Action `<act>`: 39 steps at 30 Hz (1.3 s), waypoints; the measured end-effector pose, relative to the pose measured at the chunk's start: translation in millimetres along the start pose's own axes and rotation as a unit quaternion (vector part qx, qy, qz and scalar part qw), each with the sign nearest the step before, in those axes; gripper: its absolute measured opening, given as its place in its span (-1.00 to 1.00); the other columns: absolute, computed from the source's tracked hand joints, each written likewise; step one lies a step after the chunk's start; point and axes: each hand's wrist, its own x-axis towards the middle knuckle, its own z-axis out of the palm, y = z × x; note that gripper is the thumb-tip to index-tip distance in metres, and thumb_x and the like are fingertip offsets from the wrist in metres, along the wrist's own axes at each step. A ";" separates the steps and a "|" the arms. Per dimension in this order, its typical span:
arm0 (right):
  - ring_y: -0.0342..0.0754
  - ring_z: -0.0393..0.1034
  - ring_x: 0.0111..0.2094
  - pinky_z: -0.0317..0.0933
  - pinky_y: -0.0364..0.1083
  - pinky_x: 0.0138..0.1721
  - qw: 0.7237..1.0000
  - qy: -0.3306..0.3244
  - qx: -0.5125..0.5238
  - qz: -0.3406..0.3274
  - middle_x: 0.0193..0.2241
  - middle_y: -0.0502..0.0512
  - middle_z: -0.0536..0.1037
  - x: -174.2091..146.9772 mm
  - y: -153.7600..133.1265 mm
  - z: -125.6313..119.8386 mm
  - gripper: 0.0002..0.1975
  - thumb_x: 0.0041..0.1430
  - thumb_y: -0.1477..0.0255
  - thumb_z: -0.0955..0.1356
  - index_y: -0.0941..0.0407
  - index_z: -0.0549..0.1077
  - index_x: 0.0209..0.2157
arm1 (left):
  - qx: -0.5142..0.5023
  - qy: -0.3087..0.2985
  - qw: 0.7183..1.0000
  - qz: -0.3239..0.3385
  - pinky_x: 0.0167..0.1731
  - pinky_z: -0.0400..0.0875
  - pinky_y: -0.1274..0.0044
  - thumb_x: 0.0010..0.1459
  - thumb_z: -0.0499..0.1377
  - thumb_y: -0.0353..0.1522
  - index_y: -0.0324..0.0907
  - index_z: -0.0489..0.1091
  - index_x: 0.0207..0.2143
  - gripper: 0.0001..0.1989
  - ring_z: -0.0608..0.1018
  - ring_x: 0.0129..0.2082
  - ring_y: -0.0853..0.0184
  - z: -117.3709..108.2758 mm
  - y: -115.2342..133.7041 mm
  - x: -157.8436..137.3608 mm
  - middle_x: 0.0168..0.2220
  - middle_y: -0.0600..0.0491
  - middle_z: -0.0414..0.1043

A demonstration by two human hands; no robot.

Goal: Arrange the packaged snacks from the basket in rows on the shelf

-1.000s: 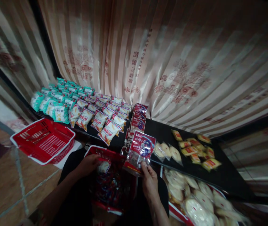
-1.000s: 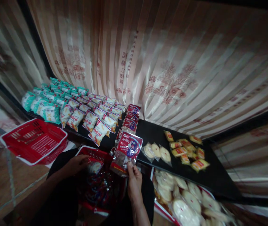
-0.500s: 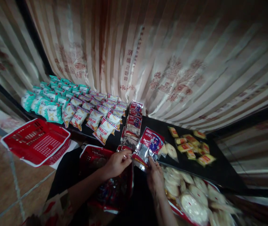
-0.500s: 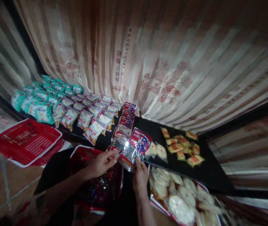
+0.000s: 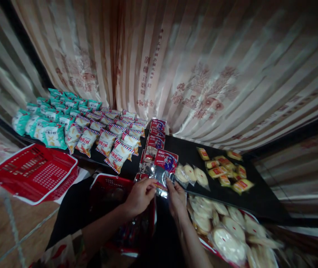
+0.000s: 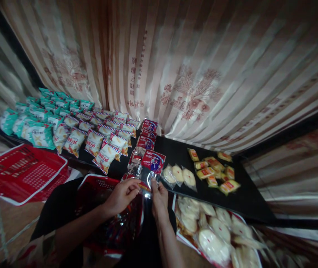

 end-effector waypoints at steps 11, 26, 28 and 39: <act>-0.05 0.44 -0.44 0.29 -0.10 -0.39 0.999 -0.018 -0.042 0.009 -0.43 0.01 0.58 24.1 -16.5 10.3 -0.54 -0.17 0.12 0.45 0.11 0.45 -0.25 | 0.192 0.099 0.973 0.079 0.00 0.35 0.35 0.12 0.05 -0.50 -0.16 0.41 -0.17 -0.75 0.41 -0.07 0.25 -16.0 3.9 8.0 -0.11 -0.02 0.41; 0.09 0.44 -0.22 0.26 0.01 -0.19 0.937 0.017 -0.317 -0.143 -0.23 0.21 0.55 57.0 -4.3 22.3 -0.35 -0.03 0.15 0.33 0.19 0.30 0.08 | 0.263 0.073 0.956 0.111 0.10 0.27 0.17 0.15 0.04 -0.45 -0.19 0.38 -0.04 -0.68 0.22 0.17 0.10 -9.3 -10.9 25.6 0.09 -0.09 0.31; 0.08 0.44 -0.26 0.26 0.00 -0.23 0.920 0.029 -0.364 -0.144 -0.25 0.19 0.55 55.3 -3.3 23.6 -0.30 0.01 0.16 0.31 0.17 0.20 0.17 | 0.267 0.073 0.955 0.112 0.10 0.28 0.17 0.15 0.04 -0.45 -0.19 0.38 -0.04 -0.68 0.20 0.19 0.10 -8.7 -11.7 26.6 0.08 -0.09 0.31; 0.08 0.34 -0.05 0.22 0.00 -0.08 0.826 0.004 -0.528 -0.199 -0.04 0.24 0.41 45.8 -4.9 32.3 -0.57 0.17 0.24 0.18 0.12 0.41 -0.02 | 0.283 0.053 0.951 0.113 0.13 0.23 0.16 0.09 0.05 -0.52 -0.21 0.37 -0.05 -0.64 0.14 0.23 0.07 -6.4 -15.8 31.3 0.09 -0.12 0.29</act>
